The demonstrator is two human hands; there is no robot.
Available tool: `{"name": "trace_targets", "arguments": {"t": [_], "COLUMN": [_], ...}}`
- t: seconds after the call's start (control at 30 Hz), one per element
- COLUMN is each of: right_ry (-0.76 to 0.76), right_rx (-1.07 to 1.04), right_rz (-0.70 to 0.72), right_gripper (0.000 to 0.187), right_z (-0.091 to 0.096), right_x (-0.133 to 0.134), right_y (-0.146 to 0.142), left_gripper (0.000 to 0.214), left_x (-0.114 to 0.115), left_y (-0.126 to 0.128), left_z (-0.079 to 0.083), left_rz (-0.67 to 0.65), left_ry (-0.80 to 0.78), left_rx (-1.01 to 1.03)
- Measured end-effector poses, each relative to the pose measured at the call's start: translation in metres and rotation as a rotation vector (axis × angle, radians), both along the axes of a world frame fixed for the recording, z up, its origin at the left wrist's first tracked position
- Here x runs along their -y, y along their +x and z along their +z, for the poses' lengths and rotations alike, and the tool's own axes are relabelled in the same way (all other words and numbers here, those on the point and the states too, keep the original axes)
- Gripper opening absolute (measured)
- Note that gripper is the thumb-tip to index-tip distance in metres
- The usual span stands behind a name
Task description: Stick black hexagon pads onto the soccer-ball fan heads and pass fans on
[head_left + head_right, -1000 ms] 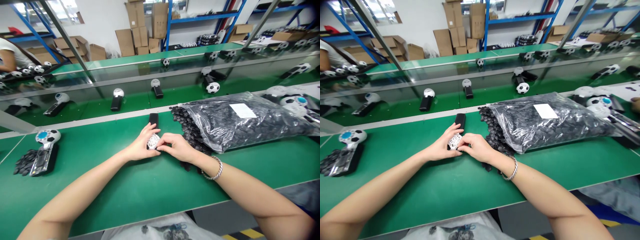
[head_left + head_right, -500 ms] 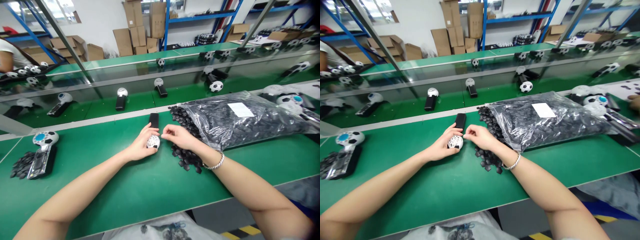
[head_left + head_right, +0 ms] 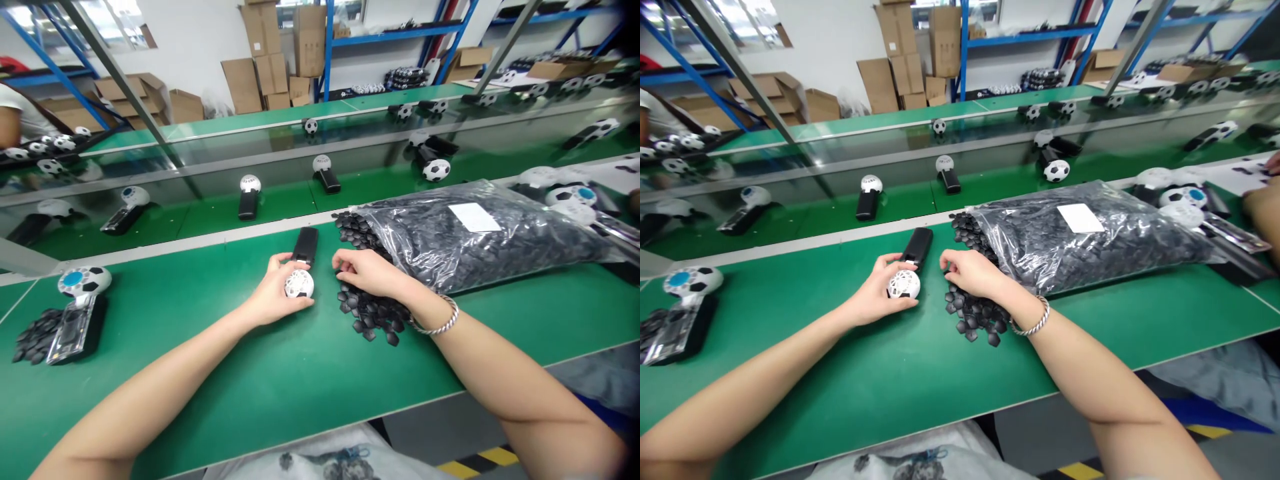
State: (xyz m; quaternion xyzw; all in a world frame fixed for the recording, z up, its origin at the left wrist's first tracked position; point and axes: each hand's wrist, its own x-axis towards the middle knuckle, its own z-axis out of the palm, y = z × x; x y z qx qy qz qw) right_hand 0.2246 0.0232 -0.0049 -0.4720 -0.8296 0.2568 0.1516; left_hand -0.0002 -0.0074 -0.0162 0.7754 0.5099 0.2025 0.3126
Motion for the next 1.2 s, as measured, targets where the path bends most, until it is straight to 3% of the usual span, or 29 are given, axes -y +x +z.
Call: {"name": "trace_targets", "arguments": {"t": [0.13,0.23,0.3,0.43,0.63,0.8,0.93,1.2], "right_ry": [-0.115,-0.255,-0.201,0.089,0.132,0.084,0.153,0.092], "right_rx": [-0.264,-0.394,-0.411,-0.41,-0.342,-0.302,-0.325,-0.329], "right_rz": [0.052,0.074,0.108,0.186,0.215,0.205,0.236,0.204], "right_gripper": [0.007,0.016,0.017,0.009,0.017,0.012,0.009,0.01], "right_z": [0.002,0.002,0.003,0.003,-0.005,-0.004,-0.002,-0.009], "right_x": [0.007,0.012,0.014,0.016,0.015,0.018,0.021,0.022], "right_y": [-0.006,-0.011,-0.014,-0.018,-0.02,-0.02,-0.022,-0.03], "left_gripper": [0.058,0.061,0.061,0.06,0.059,0.059,0.059,0.046], "left_x": [-0.005,-0.01,-0.012,-0.016,-0.017,-0.017,-0.015,-0.008], "left_y": [-0.011,-0.018,-0.019,-0.02,-0.02,-0.022,-0.022,-0.006], "left_z": [0.006,0.006,0.003,0.0,0.003,0.003,0.0,0.001], "left_rz": [-0.193,-0.26,-0.278,-0.298,-0.352,-0.344,-0.326,-0.152], "left_ry": [-0.036,-0.073,-0.094,-0.09,-0.09,-0.087,-0.064,-0.033], "left_rx": [0.039,0.08,0.116,0.148,0.141,0.13,0.133,0.148]}}
